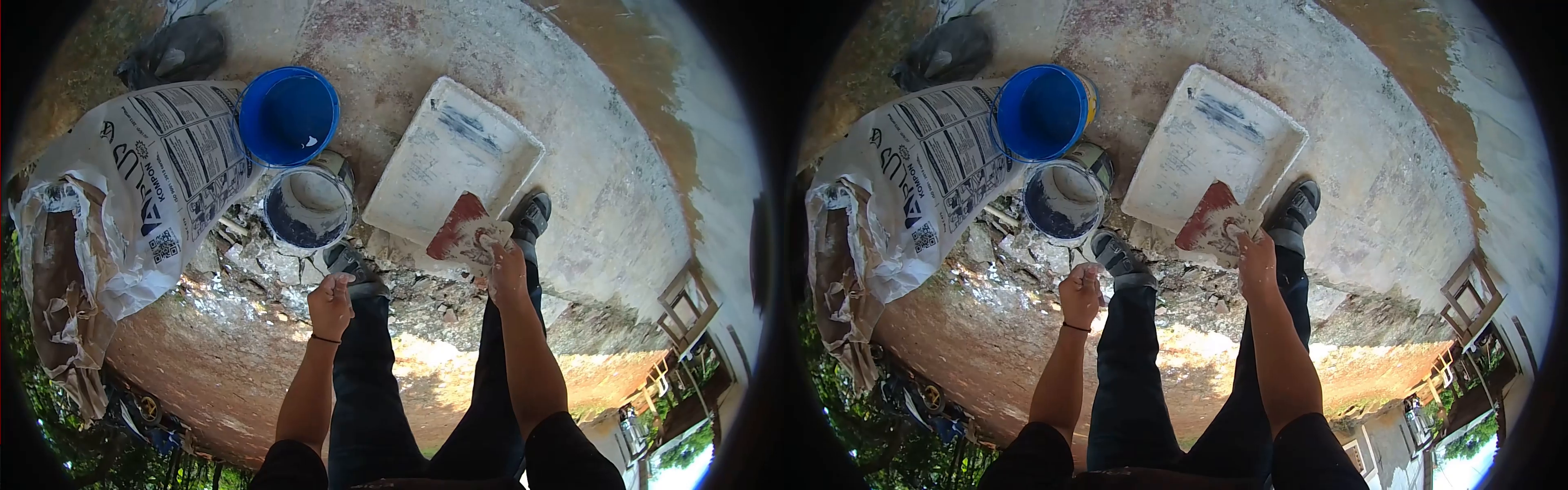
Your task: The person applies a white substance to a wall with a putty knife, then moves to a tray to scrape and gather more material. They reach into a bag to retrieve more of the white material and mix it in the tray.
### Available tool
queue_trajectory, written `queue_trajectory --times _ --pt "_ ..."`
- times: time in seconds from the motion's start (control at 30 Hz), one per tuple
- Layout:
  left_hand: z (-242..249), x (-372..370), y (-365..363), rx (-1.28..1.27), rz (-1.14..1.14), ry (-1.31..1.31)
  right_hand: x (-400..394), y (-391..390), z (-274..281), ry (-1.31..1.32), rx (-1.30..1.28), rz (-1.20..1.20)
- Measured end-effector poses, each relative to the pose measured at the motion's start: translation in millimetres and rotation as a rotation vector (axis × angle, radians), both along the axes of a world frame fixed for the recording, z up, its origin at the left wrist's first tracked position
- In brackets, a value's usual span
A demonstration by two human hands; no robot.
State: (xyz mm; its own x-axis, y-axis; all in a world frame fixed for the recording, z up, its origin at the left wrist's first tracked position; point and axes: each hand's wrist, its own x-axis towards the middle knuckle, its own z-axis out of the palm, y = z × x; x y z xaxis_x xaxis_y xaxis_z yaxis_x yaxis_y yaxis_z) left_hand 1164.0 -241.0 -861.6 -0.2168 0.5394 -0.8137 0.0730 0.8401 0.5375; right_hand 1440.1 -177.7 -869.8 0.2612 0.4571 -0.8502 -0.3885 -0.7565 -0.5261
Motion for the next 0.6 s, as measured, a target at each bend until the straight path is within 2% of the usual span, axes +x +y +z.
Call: queue_trajectory --times 0.07,0.1,0.23,0.27,0.33,0.4,0.47,0.6 --pt "-1.2 -10.7 -2.7 0.254 -0.324 0.313 1.6 -3.9 6.8 -0.010 -0.009 0.013" --pt "-1.9 -9.4 2.3 0.281 -0.365 0.376 8.3 -0.5 4.7 -0.017 -0.007 0.005" --pt "-11.6 -26.2 -5.2 0.192 -0.292 0.392 13.0 0.1 -0.3 -0.054 -0.021 0.027" --pt "-23.0 -34.9 -13.0 0.186 -0.183 0.337 13.9 0.4 -0.4 -0.044 0.000 0.020" --pt "-5.7 -31.3 23.1 0.137 -0.171 0.370 16.8 1.2 -4.7 -0.034 0.017 0.008" --pt "-3.0 -34.2 49.1 0.407 0.063 0.133 20.2 -3.5 -3.6 -0.027 0.026 -0.006" --pt "-19.5 -56.7 69.5 0.615 -0.284 0.533 22.1 -5.9 -0.2 -0.069 -0.021 0.040" --pt "-9.9 -61.2 128.3 0.530 -0.255 0.632 32.4 -21.6 7.0 -0.076 -0.043 0.016"
